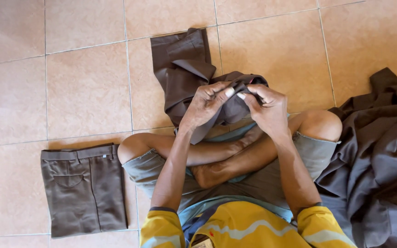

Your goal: The person sits cross-legged on a tiled floor and folds multiple dark trousers by hand. They lay each pair flat, fold the legs together, then fold the garment into a compact rectangle and place it on a growing stack to the left.

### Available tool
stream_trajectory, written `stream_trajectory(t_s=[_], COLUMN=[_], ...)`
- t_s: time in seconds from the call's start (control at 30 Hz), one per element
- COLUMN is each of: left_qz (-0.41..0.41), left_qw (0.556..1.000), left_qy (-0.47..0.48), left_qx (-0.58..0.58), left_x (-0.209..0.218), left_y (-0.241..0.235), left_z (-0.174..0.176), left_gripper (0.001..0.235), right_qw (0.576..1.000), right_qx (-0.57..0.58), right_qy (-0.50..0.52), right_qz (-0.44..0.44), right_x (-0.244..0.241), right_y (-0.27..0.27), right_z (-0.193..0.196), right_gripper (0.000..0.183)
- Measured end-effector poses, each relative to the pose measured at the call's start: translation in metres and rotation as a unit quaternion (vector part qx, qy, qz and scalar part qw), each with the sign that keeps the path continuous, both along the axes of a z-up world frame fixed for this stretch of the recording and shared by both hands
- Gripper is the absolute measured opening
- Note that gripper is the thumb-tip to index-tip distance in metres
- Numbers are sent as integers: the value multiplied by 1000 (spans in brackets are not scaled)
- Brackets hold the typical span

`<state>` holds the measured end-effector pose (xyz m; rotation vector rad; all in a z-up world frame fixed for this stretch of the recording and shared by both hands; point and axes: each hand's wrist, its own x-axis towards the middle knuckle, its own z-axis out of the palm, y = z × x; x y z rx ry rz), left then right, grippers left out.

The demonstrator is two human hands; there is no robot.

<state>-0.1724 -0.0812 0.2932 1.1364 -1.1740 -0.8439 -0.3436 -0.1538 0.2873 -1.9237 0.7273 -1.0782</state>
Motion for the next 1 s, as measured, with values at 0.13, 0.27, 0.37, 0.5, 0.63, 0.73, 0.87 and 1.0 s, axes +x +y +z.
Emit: stream_trajectory(t_s=[0.13,0.27,0.37,0.5,0.63,0.73,0.87,1.0], left_qz=[65,357,449,406,284,298,442,483], left_qw=[994,866,775,800,888,910,880,875], left_qy=[-91,-338,-443,-437,-318,-224,-90,-13], left_qx=[13,95,48,62,172,183,150,33], left_x=[26,104,117,17,-56,-49,16,64], left_y=[5,3,4,-16,-55,-62,-46,-11], left_z=[-14,-62,-74,-70,-111,-85,-27,12], left_gripper=[33,19,16,15,27,24,20,23], right_qw=[996,983,990,957,933,901,884,877], right_qx=[-77,-122,-22,-130,-41,-24,-37,-82], right_qy=[-18,116,84,181,262,394,464,453], right_qz=[-46,-68,107,187,244,181,44,-140], right_x=[21,17,47,128,179,182,111,29], right_y=[3,41,105,157,140,101,16,-144], right_z=[-15,-86,-102,-205,-93,-186,-290,-273], right_gripper=[23,25,32,51,79,82,59,60])
